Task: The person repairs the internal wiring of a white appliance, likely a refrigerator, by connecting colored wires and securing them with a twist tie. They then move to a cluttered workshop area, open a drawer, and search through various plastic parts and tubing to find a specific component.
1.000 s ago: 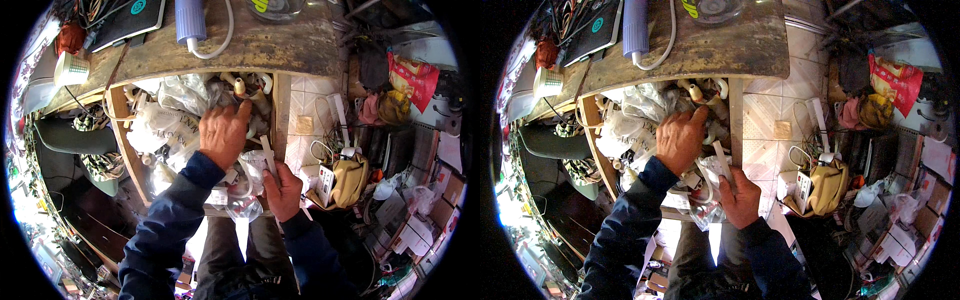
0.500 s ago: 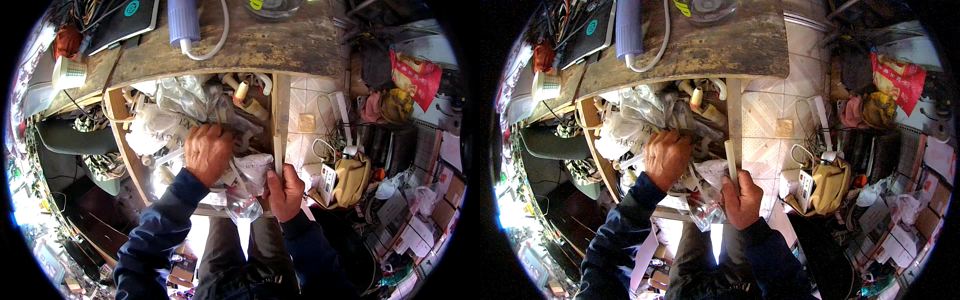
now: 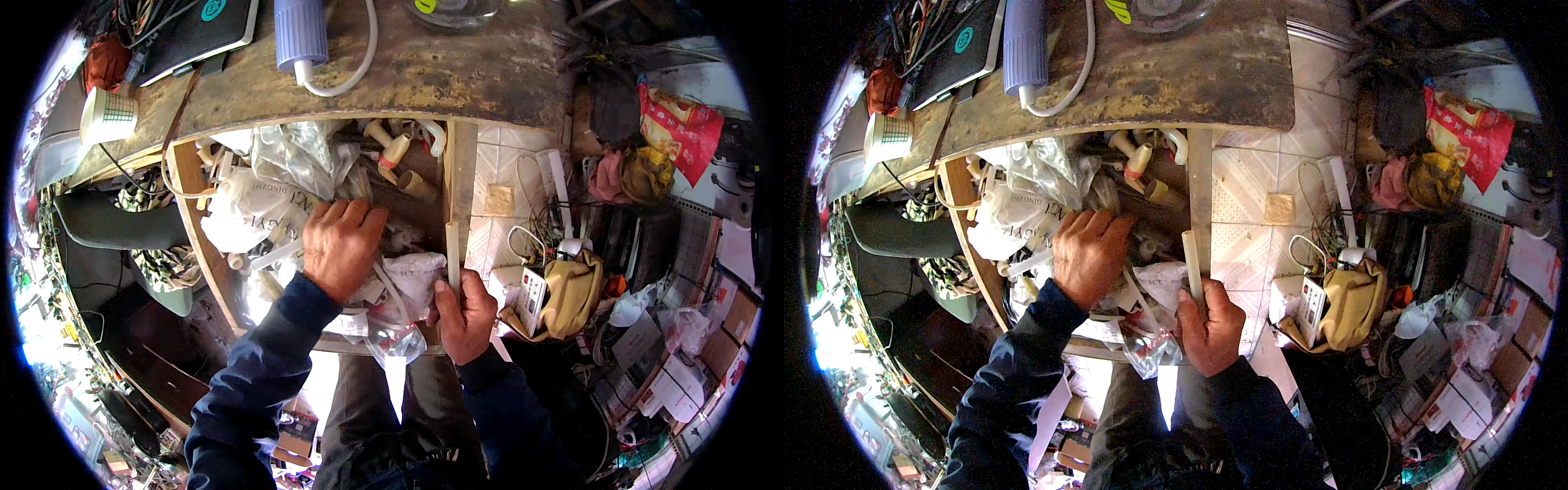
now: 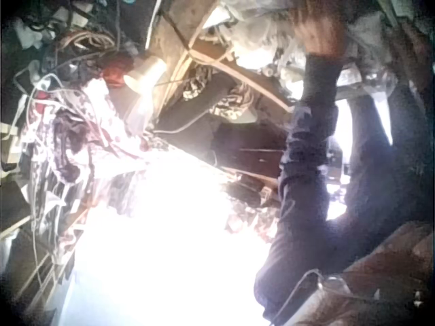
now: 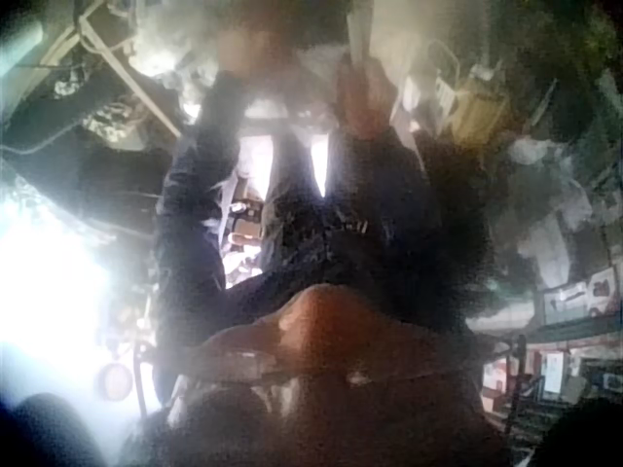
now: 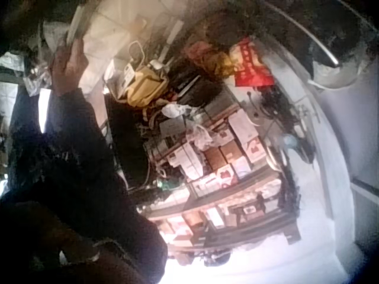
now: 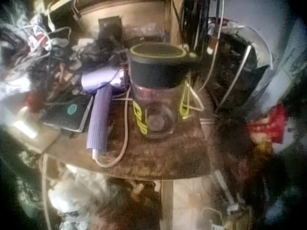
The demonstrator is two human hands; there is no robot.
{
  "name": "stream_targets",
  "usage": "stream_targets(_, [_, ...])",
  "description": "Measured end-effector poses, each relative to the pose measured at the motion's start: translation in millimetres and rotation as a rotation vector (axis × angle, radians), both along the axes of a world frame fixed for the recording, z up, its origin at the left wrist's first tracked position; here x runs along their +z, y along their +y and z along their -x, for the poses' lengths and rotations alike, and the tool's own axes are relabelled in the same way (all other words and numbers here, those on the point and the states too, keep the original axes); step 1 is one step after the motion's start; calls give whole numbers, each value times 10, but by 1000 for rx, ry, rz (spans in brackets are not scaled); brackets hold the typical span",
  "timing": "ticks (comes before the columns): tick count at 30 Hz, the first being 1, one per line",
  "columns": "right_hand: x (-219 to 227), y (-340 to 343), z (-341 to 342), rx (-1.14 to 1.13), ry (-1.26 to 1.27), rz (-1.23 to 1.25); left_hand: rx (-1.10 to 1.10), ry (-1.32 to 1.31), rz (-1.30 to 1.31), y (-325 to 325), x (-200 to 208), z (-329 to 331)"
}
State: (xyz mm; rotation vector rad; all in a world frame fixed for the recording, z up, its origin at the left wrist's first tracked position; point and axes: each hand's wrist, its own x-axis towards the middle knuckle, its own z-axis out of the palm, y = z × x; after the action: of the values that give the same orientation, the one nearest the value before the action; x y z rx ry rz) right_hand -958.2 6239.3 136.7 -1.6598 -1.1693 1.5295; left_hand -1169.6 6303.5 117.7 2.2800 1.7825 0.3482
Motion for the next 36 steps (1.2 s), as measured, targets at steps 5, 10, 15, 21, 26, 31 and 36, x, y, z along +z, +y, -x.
stream_targets(5, [44, -15, 34, 7, 20, -7, 15, 6, 17, -36, -23, 22])
stream_targets(10, [-10, -64, 12, 65, -101, -22, 206, -291, 134, -215, 248, -199])
stream_targets(15, [226, -118, 135, 316, -248, -256, 419, -1003, 594, -839, 593, -284])
stream_targets(21, [497, -21, 493, 701, -163, -247, 995, -1635, 569, -1353, 484, -322])
stream_targets(26, [529, 640, 539, 547, -630, -594, 1146, -1628, 316, -1562, 508, -33])
stream_targets(31, [265, 1350, 864, 624, -1080, -754, 1128, -1500, 430, -1910, 424, 43])
stream_targets(36, [201, 1544, 1144, 672, -1233, -489, 1157, -1507, 381, -2185, 466, 46])
